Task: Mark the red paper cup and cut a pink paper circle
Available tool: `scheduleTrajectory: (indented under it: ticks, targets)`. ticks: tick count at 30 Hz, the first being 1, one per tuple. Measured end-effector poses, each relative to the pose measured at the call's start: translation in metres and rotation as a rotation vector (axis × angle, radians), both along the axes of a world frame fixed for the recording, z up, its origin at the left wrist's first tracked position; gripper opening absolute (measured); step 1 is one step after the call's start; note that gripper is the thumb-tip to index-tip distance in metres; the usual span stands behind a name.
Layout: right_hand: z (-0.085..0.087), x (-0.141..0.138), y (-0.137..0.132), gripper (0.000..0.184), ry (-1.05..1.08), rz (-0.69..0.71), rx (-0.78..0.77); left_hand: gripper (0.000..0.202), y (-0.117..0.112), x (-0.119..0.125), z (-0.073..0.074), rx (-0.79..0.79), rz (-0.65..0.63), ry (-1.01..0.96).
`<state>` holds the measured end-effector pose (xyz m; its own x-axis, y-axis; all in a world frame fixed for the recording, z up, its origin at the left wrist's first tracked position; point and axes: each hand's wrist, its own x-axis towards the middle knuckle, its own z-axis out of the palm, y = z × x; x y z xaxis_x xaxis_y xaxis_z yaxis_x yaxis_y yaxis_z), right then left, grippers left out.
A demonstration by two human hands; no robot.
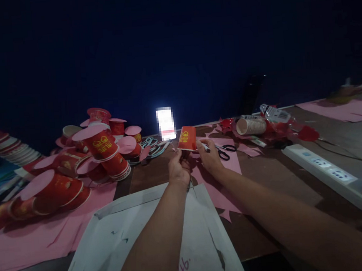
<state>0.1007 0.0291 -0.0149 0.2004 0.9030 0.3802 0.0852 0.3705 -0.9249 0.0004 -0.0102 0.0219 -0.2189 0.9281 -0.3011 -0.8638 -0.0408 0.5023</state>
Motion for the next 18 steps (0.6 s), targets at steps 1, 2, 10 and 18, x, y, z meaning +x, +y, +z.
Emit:
scheduleTrajectory:
  ticks: [1, 2, 10, 18]
  targets:
    - [0.002, 0.0, -0.001, 0.037, 0.018, -0.027, -0.072, 0.007, 0.0, 0.0, 0.001, 0.0, -0.006, -0.003]
    - [0.004, -0.001, -0.001, 0.038, 0.038, -0.035, -0.116, 0.007, 0.0, 0.0, 0.001, -0.001, -0.011, -0.004]
    - [0.008, 0.001, -0.001, 0.04, 0.074, -0.041, -0.143, 0.006, 0.003, 0.003, -0.007, 0.054, -0.063, 0.122]
    - [0.003, 0.004, 0.003, 0.038, -0.005, -0.106, -0.021, 0.024, 0.001, 0.007, -0.011, 0.119, -0.178, 0.288]
